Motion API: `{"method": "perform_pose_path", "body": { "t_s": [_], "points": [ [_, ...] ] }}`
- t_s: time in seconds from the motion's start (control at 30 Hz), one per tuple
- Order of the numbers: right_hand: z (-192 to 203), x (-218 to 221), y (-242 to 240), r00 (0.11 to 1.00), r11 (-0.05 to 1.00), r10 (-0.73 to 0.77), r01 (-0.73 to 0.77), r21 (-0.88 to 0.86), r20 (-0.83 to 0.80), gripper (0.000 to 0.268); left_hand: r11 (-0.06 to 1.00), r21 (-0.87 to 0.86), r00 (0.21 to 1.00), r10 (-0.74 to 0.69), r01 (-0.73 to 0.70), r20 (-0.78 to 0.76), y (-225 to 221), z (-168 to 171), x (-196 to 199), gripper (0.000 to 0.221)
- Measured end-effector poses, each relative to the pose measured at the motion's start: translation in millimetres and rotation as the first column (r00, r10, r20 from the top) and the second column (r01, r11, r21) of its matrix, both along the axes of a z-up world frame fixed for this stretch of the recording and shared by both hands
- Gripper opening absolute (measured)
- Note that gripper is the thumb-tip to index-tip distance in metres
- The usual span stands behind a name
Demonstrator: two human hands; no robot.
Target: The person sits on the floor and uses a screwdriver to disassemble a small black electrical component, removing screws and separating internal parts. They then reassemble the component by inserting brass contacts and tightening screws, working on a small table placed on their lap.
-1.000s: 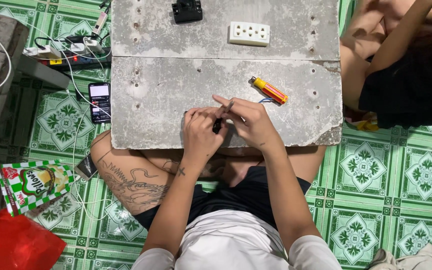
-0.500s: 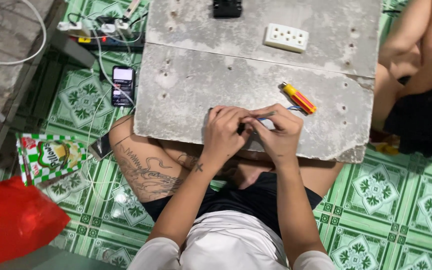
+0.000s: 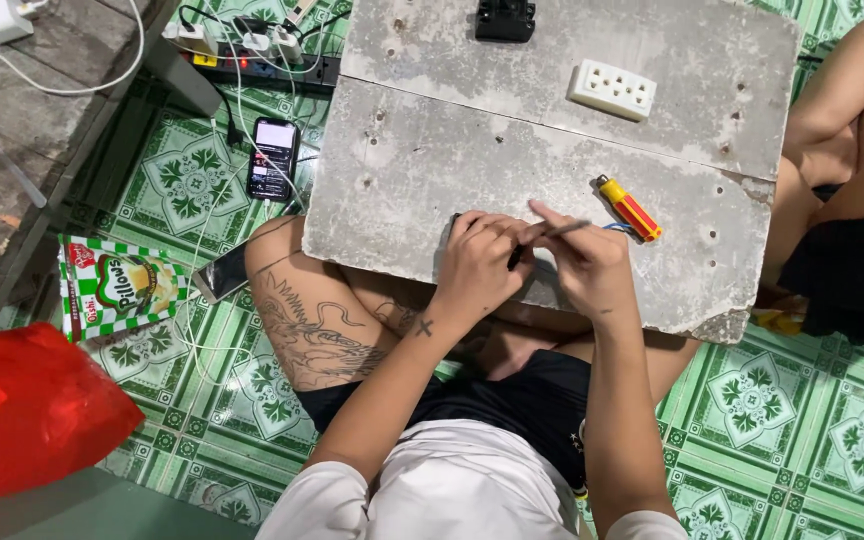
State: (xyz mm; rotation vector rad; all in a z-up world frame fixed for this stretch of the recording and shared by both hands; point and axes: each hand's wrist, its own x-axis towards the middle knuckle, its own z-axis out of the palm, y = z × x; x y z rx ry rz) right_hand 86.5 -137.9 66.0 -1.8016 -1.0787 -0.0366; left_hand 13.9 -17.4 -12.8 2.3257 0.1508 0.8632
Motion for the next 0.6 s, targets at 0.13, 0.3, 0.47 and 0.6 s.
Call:
{"method": "perform_pose_path", "body": {
  "t_s": [0.13,0.3,0.47,0.6],
  "points": [
    [-11,-2,-1,1.000,1.000,-0.016,0.016,-0.018,-0.022,0.046,1.000,0.014,1.000,-0.007,0.007,-0.009,1,-10,-1,0.024],
    [-14,-10,7,0.986,0.987,-0.142,0.134,0.085,0.089,0.012,0.999,-0.013,0.998,-0.043,0.042,-0.044,0,-19,0,0.020],
    [-24,-7,3,0.976,0.975,-0.211,0.205,0.084,0.062,0.011,0.999,-0.020,0.998,-0.040,0.039,-0.043,1,-9,0,0.017],
    [-7,-8,8,0.979,0.980,-0.197,0.195,0.048,0.042,0.009,0.999,-0.023,0.998,-0.046,0.045,-0.045,3,-8,0,0.017]
  ]
}}
